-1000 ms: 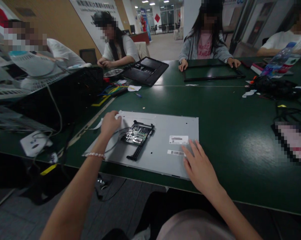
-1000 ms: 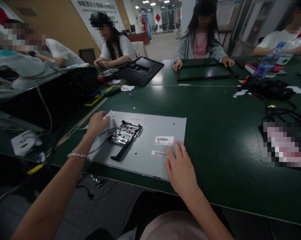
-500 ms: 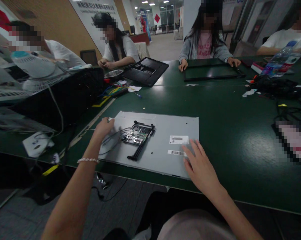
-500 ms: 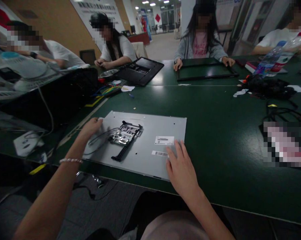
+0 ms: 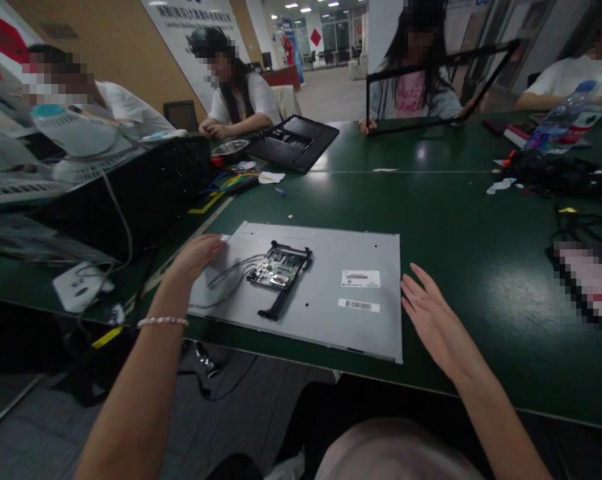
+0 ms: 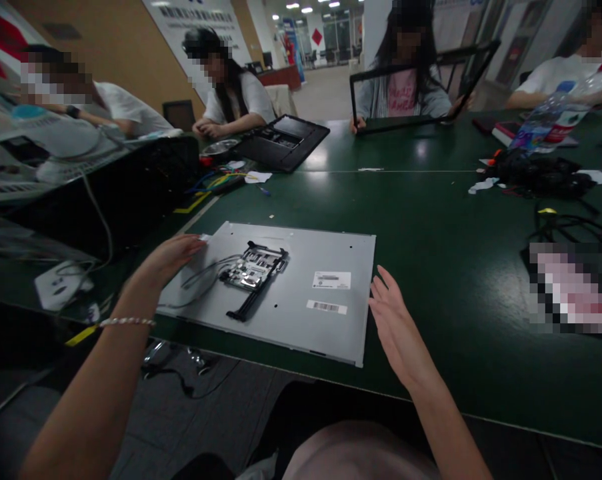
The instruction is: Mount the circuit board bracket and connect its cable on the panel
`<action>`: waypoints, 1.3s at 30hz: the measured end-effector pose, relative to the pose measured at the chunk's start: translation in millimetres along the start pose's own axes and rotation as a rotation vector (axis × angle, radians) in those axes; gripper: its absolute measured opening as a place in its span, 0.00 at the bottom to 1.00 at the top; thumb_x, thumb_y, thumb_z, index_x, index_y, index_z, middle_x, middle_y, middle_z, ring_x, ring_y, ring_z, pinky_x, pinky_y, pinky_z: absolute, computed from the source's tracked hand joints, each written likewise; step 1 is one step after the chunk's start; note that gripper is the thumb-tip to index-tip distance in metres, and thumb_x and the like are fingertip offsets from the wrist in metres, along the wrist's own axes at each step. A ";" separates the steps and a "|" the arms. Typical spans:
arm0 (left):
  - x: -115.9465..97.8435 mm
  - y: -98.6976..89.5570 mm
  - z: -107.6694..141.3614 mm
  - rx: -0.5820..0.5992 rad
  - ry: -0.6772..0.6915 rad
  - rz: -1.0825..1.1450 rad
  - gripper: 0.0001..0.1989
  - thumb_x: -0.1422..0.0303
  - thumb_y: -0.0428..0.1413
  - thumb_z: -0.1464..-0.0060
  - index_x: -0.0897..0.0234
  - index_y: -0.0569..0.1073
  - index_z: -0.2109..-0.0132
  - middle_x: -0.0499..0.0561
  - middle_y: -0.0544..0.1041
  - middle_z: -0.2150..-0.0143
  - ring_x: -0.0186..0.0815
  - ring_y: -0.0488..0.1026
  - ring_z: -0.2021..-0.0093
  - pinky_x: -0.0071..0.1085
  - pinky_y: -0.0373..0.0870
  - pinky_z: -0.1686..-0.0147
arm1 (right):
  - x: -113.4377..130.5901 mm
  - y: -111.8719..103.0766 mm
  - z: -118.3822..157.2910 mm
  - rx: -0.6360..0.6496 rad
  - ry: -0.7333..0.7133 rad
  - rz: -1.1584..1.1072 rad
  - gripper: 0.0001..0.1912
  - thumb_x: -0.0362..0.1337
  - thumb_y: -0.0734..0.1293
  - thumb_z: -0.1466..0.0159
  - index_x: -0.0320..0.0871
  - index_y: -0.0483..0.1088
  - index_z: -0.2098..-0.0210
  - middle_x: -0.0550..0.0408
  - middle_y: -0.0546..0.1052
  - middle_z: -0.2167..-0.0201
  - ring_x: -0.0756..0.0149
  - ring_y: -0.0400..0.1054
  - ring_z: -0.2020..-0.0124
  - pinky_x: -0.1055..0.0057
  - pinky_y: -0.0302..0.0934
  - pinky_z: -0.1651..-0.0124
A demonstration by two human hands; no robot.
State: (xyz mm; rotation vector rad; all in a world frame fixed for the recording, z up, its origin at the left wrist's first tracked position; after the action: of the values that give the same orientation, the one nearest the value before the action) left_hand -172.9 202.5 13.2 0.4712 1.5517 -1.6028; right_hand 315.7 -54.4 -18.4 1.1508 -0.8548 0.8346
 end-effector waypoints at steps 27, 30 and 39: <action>-8.5 32.2 46.5 0.127 -0.157 0.465 0.17 0.65 0.54 0.41 0.65 0.70 0.46 0.57 0.77 0.51 0.37 0.74 0.53 0.34 0.68 0.52 | 23.7 -46.5 19.7 -0.229 -0.107 0.039 0.37 0.45 0.61 0.38 0.50 0.48 0.31 0.46 0.64 0.36 0.54 0.55 0.33 0.49 0.41 0.30; -11.6 39.0 54.4 0.143 -0.140 0.496 0.17 0.65 0.55 0.44 0.64 0.71 0.48 0.58 0.77 0.50 0.40 0.75 0.51 0.35 0.70 0.52 | 25.6 -59.8 22.1 -0.281 -0.119 0.004 0.38 0.46 0.62 0.39 0.49 0.50 0.32 0.46 0.67 0.38 0.54 0.57 0.34 0.50 0.40 0.29; -27.4 68.0 84.4 0.252 -0.101 0.531 0.17 0.63 0.55 0.45 0.60 0.73 0.49 0.56 0.75 0.45 0.43 0.71 0.44 0.37 0.70 0.49 | 33.4 -111.6 31.8 -0.421 -0.163 0.071 0.34 0.45 0.69 0.44 0.53 0.61 0.38 0.53 0.75 0.47 0.54 0.63 0.38 0.47 0.42 0.30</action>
State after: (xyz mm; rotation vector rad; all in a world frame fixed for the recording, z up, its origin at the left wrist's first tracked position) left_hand -81.6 138.5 4.7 0.8472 1.0359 -1.3762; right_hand 425.3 -104.1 -28.3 0.8268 -1.1492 0.5847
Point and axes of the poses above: each hand's wrist, its own z-axis away from the middle knuckle, its own y-axis out of the palm, x = y × z, the point moved 9 cm from there along -z, towards the middle knuckle
